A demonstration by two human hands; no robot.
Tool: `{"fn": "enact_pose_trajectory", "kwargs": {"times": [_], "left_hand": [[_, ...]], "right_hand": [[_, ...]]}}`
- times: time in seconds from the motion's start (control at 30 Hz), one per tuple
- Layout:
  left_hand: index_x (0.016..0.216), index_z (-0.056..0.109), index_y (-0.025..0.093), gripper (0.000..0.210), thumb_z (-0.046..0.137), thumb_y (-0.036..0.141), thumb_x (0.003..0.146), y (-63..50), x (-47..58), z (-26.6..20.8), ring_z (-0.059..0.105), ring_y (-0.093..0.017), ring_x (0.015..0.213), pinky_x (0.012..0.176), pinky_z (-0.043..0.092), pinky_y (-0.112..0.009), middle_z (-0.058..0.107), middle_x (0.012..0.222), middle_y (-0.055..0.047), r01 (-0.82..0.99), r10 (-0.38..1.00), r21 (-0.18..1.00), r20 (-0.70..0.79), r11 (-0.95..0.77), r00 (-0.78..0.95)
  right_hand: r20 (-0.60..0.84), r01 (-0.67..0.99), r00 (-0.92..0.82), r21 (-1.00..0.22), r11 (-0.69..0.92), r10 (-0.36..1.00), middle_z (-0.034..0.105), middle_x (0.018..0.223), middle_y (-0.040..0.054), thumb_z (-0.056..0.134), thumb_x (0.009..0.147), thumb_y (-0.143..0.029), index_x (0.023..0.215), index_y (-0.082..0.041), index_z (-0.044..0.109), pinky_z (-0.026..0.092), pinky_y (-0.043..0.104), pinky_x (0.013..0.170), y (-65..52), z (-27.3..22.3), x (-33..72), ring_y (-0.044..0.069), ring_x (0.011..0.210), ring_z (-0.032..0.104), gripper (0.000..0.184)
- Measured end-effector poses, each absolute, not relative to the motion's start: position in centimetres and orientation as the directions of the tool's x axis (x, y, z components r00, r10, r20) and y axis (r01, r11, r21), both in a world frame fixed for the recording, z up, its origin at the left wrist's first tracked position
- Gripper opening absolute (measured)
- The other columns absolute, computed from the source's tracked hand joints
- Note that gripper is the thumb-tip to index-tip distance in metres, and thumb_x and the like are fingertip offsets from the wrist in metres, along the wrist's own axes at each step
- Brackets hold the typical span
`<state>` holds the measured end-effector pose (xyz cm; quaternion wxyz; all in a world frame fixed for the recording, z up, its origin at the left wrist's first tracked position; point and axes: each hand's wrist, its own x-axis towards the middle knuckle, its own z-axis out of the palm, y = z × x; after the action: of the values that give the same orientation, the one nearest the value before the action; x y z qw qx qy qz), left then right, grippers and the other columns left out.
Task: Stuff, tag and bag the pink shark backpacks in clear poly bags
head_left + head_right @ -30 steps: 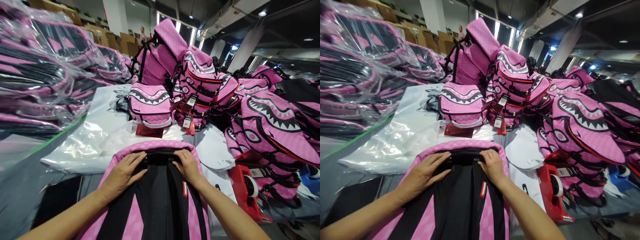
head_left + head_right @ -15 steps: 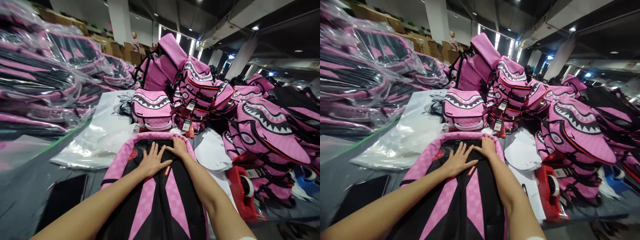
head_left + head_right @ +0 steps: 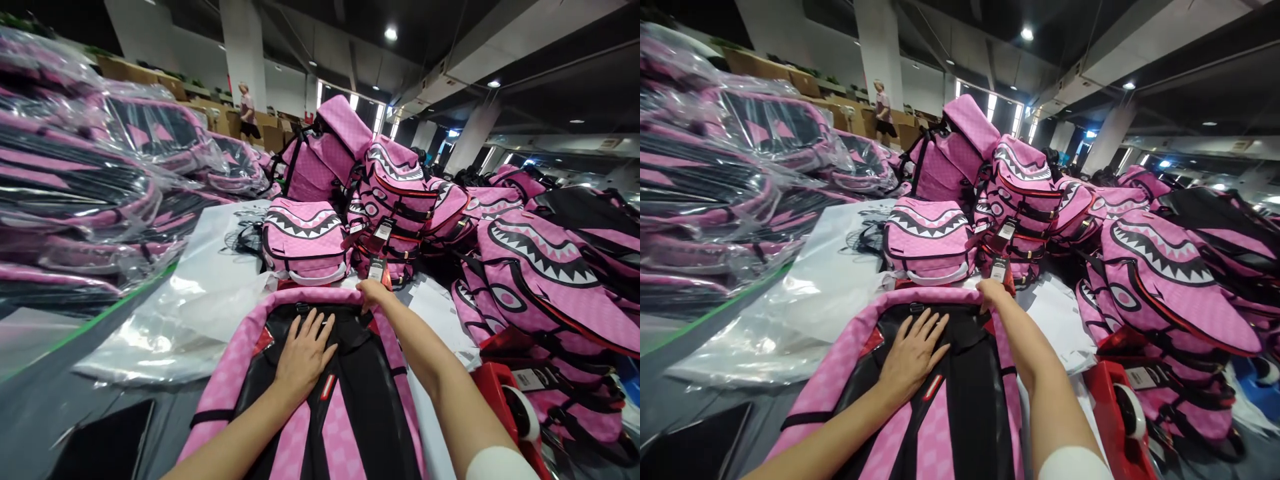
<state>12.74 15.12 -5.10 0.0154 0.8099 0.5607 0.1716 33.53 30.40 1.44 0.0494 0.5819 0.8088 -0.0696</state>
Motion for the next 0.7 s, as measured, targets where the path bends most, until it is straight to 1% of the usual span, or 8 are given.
{"fn": "enact_pose_trajectory", "kwargs": {"times": [0.1,0.2,0.27,0.33,0.43,0.5,0.53,0.7], "left_hand": [[0.146,0.054,0.015,0.054,0.053,0.039,0.098,16.6,12.8,-5.4,0.048,-0.034,0.142,0.12,0.033,-0.055,0.058,0.148,-0.018,0.905,0.906,0.208,0.295,-0.372,0.304],[0.149,0.05,0.012,0.056,0.049,0.037,0.099,17.2,13.0,-5.1,0.052,-0.034,0.138,0.117,0.035,-0.055,0.059,0.145,-0.02,0.916,0.922,0.234,0.293,-0.325,0.253],[0.15,0.047,0.011,0.058,0.047,0.037,0.099,17.0,13.1,-4.9,0.05,-0.034,0.138,0.117,0.033,-0.055,0.058,0.146,-0.022,0.914,0.927,0.259,0.291,-0.313,0.235],[0.152,0.045,0.01,0.058,0.045,0.037,0.1,16.6,13.2,-4.8,0.047,-0.033,0.141,0.119,0.03,-0.054,0.055,0.148,-0.021,0.903,0.928,0.287,0.291,-0.318,0.235],[0.151,0.045,0.01,0.056,0.04,0.037,0.101,16.2,13.1,-4.8,0.045,-0.033,0.142,0.12,0.027,-0.054,0.054,0.149,-0.021,0.884,0.928,0.334,0.288,-0.327,0.234],[0.151,0.043,0.009,0.056,0.035,0.038,0.103,16.3,12.8,-4.8,0.044,-0.033,0.142,0.121,0.025,-0.055,0.054,0.149,-0.02,0.865,0.926,0.367,0.29,-0.342,0.243],[0.151,0.041,0.009,0.056,0.031,0.038,0.105,16.4,12.5,-4.8,0.043,-0.033,0.143,0.122,0.024,-0.056,0.053,0.149,-0.019,0.853,0.923,0.385,0.293,-0.352,0.248],[0.152,0.033,0.01,0.056,0.015,0.038,0.106,15.3,11.2,-3.4,0.026,-0.034,0.153,0.122,0.019,-0.063,0.041,0.158,-0.015,0.759,0.898,0.485,0.303,-0.434,0.32]], "right_hand": [[-0.161,0.954,-0.301,-0.042,0.298,0.94,0.073,0.089,0.0028,0.095,0.046,-0.009,0.085,-0.02,0.071,0.053,0.031,0.072,30.6,1.6,32.9,0.028,0.086,0.071,0.048],[-0.07,0.955,-0.297,-0.045,0.294,0.952,0.068,0.124,0.0153,0.088,0.063,-0.008,0.116,-0.018,0.067,0.055,0.041,0.089,26.8,2.4,32.6,0.033,0.113,0.066,0.057],[-0.008,0.952,-0.303,-0.054,0.302,0.953,0.055,0.143,0.0206,0.076,0.08,-0.011,0.129,-0.017,0.061,0.047,0.05,0.106,21.6,2.9,32.5,0.034,0.133,0.053,0.052],[0.1,0.894,-0.421,-0.122,0.431,0.902,0.051,0.15,0.0158,0.062,0.093,-0.015,0.132,-0.022,0.059,0.036,0.052,0.117,14.7,3.2,32.2,0.028,0.144,0.043,0.04],[0.399,0.388,-0.802,-0.215,0.896,0.444,0.066,0.133,0.0051,0.059,0.096,-0.031,0.122,-0.03,0.063,0.041,0.041,0.115,4.5,3.3,31.0,0.02,0.132,0.054,0.026],[0.409,0.121,-0.897,-0.13,0.984,0.165,0.068,0.13,0.0023,0.058,0.095,-0.044,0.115,-0.031,0.066,0.042,0.038,0.115,0.1,2.8,29.5,0.019,0.127,0.058,0.025],[0.365,0.15,-0.914,-0.094,0.984,0.174,0.068,0.131,0.0027,0.059,0.094,-0.045,0.116,-0.03,0.066,0.041,0.039,0.115,-1.0,2.3,28.7,0.02,0.127,0.057,0.027],[0.146,0.672,-0.735,0.026,0.74,0.663,0.06,0.142,0.0132,0.054,0.099,-0.035,0.133,-0.016,0.057,0.039,0.047,0.117,0.8,-1.9,26.6,0.026,0.13,0.053,0.039]]}}
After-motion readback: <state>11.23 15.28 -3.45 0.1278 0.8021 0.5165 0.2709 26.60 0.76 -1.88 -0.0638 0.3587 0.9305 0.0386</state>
